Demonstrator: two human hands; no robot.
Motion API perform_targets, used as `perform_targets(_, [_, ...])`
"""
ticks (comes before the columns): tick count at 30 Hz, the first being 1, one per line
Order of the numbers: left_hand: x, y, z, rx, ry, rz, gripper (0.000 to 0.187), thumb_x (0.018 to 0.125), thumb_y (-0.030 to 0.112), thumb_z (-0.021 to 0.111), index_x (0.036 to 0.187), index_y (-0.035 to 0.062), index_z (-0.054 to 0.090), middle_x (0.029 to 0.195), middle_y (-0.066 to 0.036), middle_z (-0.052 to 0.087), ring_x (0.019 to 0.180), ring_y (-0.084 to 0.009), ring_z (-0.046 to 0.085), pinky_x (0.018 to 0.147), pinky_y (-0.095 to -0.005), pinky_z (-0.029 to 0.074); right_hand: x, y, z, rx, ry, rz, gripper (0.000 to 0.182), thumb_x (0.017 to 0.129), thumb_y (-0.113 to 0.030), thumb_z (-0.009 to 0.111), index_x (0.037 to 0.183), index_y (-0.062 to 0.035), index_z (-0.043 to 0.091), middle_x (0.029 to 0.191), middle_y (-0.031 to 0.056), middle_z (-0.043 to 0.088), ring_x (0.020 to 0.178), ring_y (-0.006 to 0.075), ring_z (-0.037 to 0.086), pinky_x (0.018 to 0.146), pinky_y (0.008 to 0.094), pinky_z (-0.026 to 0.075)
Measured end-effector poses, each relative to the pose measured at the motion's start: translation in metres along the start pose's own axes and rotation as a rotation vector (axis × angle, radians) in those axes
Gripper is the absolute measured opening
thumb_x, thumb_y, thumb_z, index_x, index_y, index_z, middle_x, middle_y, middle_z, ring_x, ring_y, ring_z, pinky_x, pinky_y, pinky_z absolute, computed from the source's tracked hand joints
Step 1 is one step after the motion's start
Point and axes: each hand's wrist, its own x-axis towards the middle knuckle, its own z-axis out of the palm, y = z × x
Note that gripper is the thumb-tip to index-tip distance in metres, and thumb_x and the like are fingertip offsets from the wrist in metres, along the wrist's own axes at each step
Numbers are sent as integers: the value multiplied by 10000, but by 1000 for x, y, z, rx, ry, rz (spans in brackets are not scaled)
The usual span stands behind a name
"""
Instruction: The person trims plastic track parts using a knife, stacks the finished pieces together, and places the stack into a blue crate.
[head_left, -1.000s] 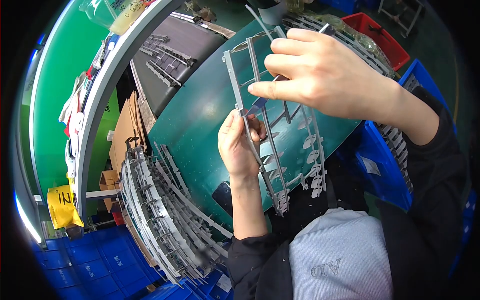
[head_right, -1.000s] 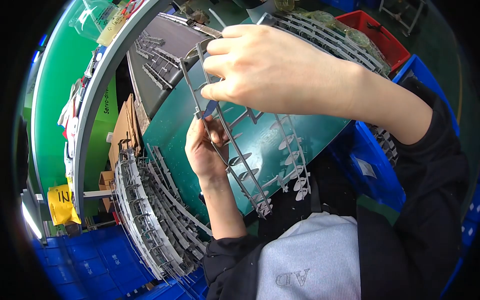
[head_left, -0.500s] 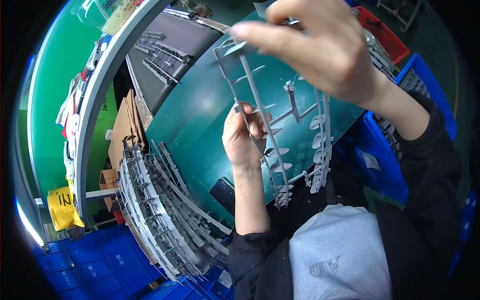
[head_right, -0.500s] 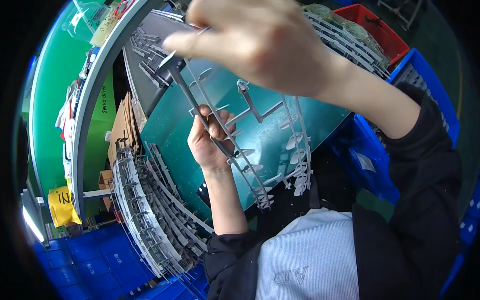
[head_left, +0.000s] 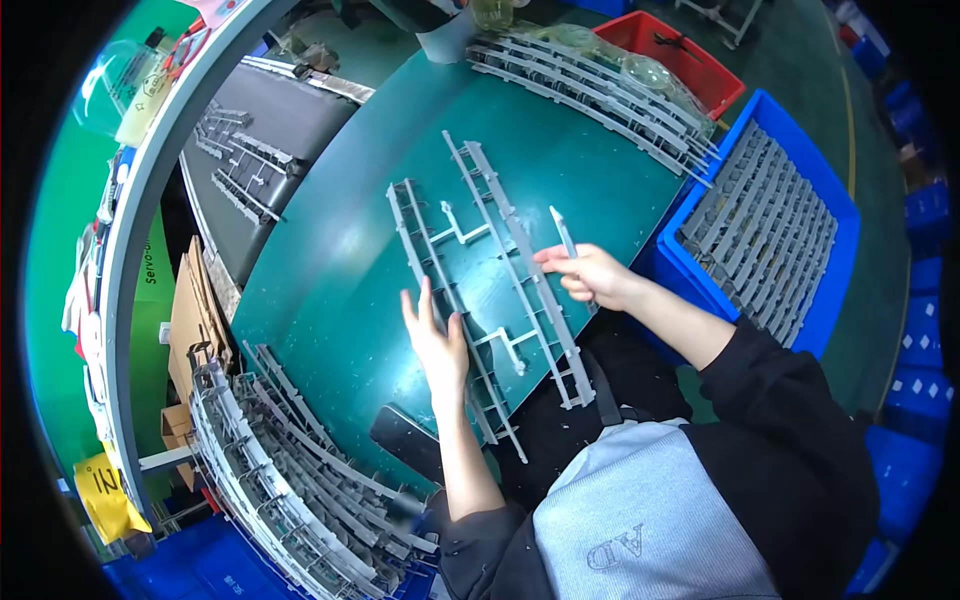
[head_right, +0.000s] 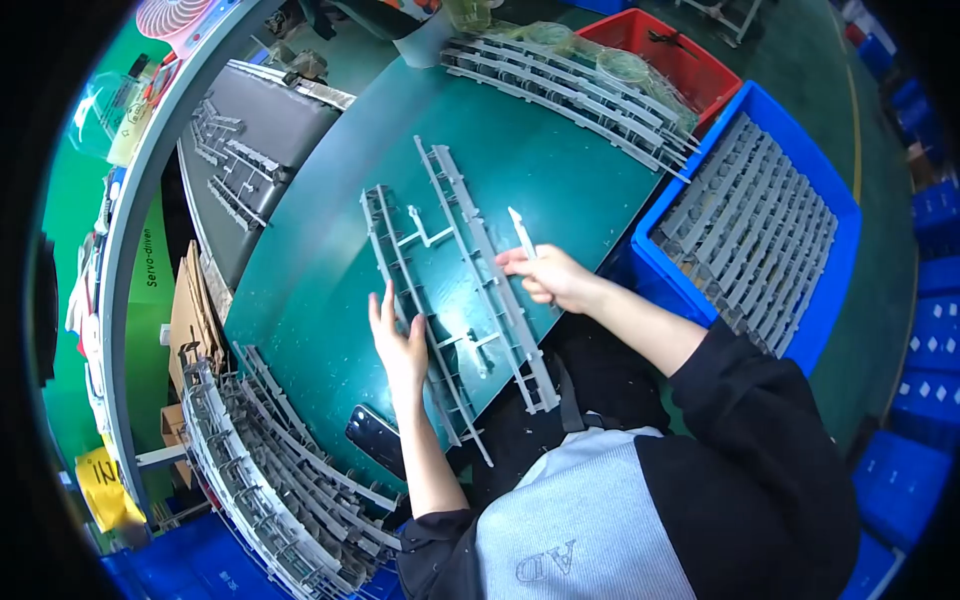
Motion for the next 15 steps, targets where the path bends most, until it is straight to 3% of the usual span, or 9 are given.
perform_targets(4, [-18, 22, -4, 381, 32, -376, 670, 761, -52, 552, 1379, 125, 363, 1224, -232, 469, 883, -318, 582, 730, -354, 491, -14, 5, 13, 30, -17, -74, 168, 926, -70, 449, 1033, 19, 543, 848, 49, 585, 397, 7, 249, 334, 168, 191])
perform_targets(5, [-18, 29, -6, 386, 30, -378, 670, 761, -52, 552, 1379, 125, 363, 1224, -232, 469, 883, -318, 582, 730, -354, 491, -13, 5, 15, 35, -19, -71, 168, 926, -70, 449, 1033, 19, 543, 848, 49, 585, 397, 7, 249, 334, 168, 191])
perform_targets(9, [-18, 57, -6, 109, 160, -36, 555, 758, -68, 538, 1278, 118, 487, 1159, -191, 507, 820, -267, 578, 688, -341, 478, -10, 8, 15, -61, -142, -60, 232, 918, -80, 463, 1109, 34, 526, 931, 93, 634, 457, 32, 399, 398, 173, 308])
perform_targets(10, [-18, 56, -6, 111, 157, -38, 555, 758, -68, 538, 1278, 118, 487, 1159, -191, 507, 820, -267, 578, 688, -341, 478, -8, 10, 17, -59, -142, -57, 232, 918, -80, 463, 1109, 34, 526, 931, 93, 634, 457, 32, 399, 398, 173, 308])
perform_targets(14, [-10, 49, -7, 106, -15, -157, 422, 758, -84, 519, 1140, 82, 585, 1128, -152, 516, 775, -228, 567, 657, -312, 466, 12, 14, 35, -551, 151, -450, 292, 914, -144, 488, 1138, 40, 523, 852, 79, 643, 612, 105, 542, 556, 221, 429])
perform_targets(15, [-9, 49, -5, 104, -17, -151, 422, 758, -84, 519, 1140, 82, 585, 1128, -152, 516, 775, -228, 567, 657, -312, 466, 12, 5, 34, -625, 204, -389, 293, 909, -164, 499, 1118, 37, 534, 863, 78, 643, 686, 135, 568, 629, 247, 446])
